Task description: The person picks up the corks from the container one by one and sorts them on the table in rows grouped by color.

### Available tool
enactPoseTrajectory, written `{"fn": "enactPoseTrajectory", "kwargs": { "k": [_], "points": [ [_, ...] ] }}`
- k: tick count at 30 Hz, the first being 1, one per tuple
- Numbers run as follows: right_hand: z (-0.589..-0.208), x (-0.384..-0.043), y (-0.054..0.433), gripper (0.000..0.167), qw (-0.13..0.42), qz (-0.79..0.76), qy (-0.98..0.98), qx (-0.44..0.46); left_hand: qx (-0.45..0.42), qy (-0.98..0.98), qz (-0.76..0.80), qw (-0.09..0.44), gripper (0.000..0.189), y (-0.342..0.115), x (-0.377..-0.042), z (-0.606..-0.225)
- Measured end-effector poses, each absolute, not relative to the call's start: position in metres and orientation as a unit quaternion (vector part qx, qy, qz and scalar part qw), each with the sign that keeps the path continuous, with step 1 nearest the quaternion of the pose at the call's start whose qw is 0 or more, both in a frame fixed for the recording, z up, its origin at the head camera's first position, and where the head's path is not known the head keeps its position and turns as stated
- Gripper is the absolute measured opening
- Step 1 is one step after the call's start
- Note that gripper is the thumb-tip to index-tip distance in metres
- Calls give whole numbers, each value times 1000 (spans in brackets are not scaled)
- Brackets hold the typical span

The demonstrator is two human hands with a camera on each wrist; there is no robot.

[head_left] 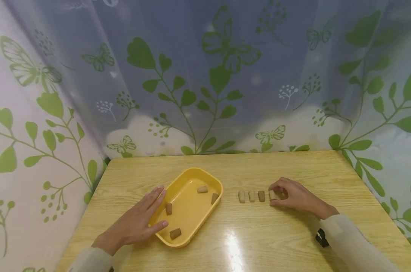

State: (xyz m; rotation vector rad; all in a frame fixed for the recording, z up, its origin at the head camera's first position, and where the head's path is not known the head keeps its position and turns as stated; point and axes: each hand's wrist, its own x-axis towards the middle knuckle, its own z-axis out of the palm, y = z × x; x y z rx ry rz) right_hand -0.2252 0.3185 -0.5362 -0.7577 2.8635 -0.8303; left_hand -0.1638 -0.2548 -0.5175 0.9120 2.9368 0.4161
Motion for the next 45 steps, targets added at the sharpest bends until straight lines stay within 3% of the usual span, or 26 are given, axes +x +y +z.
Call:
{"fn": "enactPoseTrajectory", "kwargs": {
  "k": [10, 32, 45],
  "points": [
    [-512, -233, 306, 49, 5, -343, 911, -228, 305, 941, 146, 14, 90, -256, -165, -518],
    [-489, -257, 188, 39, 7, -395, 861, -320, 304, 940, 151, 19, 91, -255, -164, -516],
    [-484, -260, 153, 42, 50, -399, 853, -332, 301, 942, 148, 20, 91, -255, -164, -516]
  ]
}}
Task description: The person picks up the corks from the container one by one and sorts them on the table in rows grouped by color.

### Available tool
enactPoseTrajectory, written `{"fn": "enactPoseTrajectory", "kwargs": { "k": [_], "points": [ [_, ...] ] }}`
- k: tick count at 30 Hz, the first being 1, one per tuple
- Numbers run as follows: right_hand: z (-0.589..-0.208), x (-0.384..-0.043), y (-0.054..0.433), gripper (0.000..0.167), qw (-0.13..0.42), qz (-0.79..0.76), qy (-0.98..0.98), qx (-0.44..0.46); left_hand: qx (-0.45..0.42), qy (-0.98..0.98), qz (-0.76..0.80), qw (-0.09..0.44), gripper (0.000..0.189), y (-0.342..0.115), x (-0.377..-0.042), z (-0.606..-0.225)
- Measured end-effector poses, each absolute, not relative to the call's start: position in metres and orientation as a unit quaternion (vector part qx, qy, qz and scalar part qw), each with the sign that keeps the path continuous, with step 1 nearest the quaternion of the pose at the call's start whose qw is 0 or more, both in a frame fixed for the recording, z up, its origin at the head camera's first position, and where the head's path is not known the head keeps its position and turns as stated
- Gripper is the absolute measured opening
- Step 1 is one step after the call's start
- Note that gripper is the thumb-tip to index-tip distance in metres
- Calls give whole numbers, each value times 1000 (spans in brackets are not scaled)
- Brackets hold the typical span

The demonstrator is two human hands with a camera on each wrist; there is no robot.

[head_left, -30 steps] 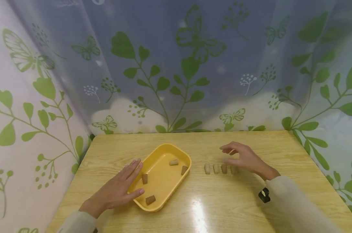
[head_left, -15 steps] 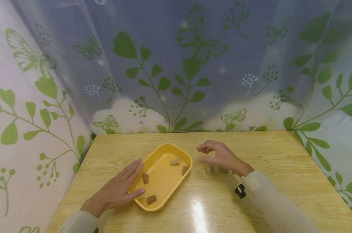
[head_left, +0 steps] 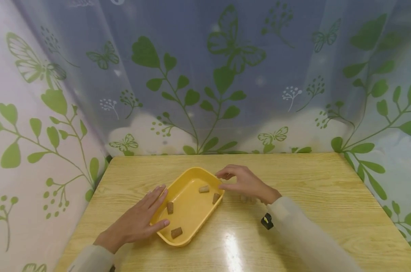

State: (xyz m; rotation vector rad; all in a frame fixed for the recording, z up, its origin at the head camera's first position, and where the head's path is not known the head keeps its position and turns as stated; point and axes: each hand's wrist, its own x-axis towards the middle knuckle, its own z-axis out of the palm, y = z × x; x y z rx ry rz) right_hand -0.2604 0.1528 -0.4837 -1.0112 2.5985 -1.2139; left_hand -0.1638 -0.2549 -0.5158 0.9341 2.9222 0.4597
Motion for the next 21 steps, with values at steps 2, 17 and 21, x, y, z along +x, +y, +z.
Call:
{"fn": "enactPoseTrajectory", "kwargs": {
  "k": [2, 17, 21],
  "points": [
    [-483, -261, 146, 42, 55, -397, 851, -340, 299, 942, 149, 22, 91, -255, -164, -516],
    [-489, -260, 106, 42, 56, -296, 864, -403, 298, 945, 134, 21, 93, -256, -166, -516],
    [-489, -258, 98, 40, 53, -275, 868, -411, 300, 944, 136, 22, 92, -256, -165, -515]
  ]
}}
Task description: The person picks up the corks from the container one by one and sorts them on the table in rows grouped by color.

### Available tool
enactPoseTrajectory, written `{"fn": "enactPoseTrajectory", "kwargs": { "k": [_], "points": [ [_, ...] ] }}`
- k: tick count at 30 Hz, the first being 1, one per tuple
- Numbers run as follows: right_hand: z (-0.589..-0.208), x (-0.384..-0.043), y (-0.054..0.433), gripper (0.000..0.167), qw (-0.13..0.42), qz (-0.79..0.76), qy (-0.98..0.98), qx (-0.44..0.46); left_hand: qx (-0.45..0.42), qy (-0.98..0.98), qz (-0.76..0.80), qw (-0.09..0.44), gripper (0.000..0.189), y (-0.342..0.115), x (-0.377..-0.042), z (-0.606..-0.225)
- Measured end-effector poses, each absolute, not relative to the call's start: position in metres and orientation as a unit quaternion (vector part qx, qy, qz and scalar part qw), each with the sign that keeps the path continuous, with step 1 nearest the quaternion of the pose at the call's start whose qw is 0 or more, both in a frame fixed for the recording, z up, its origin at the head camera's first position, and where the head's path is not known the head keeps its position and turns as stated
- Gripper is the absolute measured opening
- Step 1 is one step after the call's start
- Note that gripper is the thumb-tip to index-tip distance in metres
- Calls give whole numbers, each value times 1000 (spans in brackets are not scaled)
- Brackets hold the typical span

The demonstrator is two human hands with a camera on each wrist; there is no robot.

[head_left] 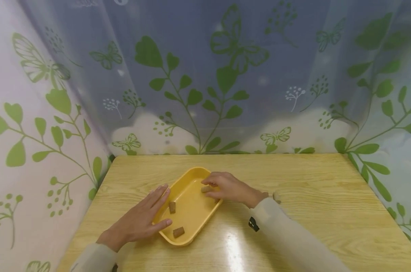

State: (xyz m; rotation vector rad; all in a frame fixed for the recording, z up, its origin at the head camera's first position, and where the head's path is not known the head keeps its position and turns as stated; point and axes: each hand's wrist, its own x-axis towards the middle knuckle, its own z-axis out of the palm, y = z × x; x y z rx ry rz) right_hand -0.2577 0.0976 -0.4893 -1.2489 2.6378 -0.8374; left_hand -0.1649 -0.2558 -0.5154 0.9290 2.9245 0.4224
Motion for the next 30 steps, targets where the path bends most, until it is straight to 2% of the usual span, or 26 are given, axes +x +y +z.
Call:
{"fn": "enactPoseTrajectory", "kwargs": {
  "k": [11, 12, 15, 19, 25, 30],
  "points": [
    [-498, -258, 79, 35, 36, -182, 891, -413, 300, 944, 138, 21, 92, -255, -165, -516],
    [-498, -257, 78, 32, 33, -172, 894, -412, 301, 944, 136, 21, 92, -255, -165, -516],
    [-495, -258, 73, 8, 26, -145, 897, -417, 299, 945, 133, 22, 93, -255, -165, -515],
    [-492, -258, 68, 26, 20, -129, 894, -430, 299, 944, 135, 22, 92, -256, -166, -515],
    [-494, -257, 66, 16, 10, -97, 891, -443, 296, 944, 140, 28, 92, -256, -165, -515],
    [-492, -254, 64, 13, 24, -88, 899, -429, 295, 944, 144, 33, 92, -255, -164, -514]
  ]
}}
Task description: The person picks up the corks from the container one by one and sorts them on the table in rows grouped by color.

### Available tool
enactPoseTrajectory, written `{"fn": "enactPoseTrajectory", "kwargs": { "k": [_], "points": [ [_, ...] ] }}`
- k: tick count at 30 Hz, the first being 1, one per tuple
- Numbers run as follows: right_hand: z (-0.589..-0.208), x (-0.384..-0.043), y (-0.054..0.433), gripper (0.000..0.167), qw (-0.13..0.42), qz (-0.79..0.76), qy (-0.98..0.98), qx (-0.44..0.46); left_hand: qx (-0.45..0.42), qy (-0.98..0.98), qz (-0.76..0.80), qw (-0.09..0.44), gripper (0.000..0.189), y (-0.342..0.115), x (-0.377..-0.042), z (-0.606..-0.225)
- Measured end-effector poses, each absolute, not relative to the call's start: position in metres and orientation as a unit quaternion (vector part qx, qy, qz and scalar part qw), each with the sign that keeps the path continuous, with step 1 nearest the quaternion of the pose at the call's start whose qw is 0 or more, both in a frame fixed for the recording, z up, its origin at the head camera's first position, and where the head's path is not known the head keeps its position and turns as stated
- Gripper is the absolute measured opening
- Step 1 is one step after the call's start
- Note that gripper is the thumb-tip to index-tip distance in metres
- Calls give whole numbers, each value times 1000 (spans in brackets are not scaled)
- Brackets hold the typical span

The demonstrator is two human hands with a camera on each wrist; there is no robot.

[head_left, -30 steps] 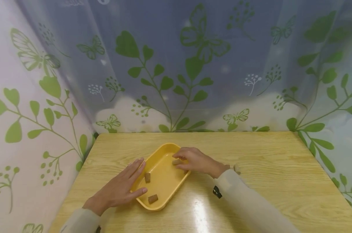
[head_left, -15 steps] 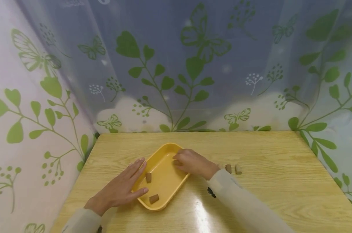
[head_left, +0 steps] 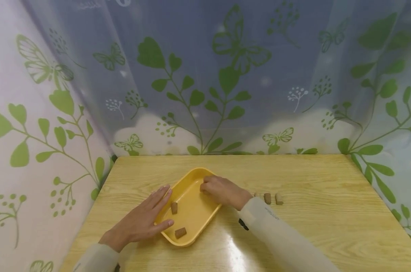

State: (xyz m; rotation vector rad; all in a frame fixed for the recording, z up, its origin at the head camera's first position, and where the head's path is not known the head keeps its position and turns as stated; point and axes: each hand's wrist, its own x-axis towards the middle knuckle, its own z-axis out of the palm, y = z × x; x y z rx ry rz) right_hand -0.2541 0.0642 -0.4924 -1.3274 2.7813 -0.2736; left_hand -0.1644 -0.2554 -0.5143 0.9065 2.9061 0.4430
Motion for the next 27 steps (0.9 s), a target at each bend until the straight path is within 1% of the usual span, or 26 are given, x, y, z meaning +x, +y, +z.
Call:
{"fn": "enactPoseTrajectory", "kwargs": {
  "k": [4, 11, 19, 21, 27],
  "points": [
    [-489, -252, 65, 13, 48, -102, 901, -419, 294, 945, 140, 31, 92, -255, -164, -515],
    [-489, -254, 66, 19, 78, -113, 900, -413, 293, 946, 138, 28, 93, -254, -164, -515],
    [-493, -257, 70, 7, 69, -176, 889, -418, 297, 945, 137, 25, 92, -253, -165, -515],
    [-492, -257, 71, 8, 67, -198, 886, -414, 298, 944, 138, 25, 92, -253, -165, -515],
    [-488, -255, 77, 20, 67, -254, 881, -393, 298, 944, 140, 27, 92, -254, -165, -515]
  ]
}}
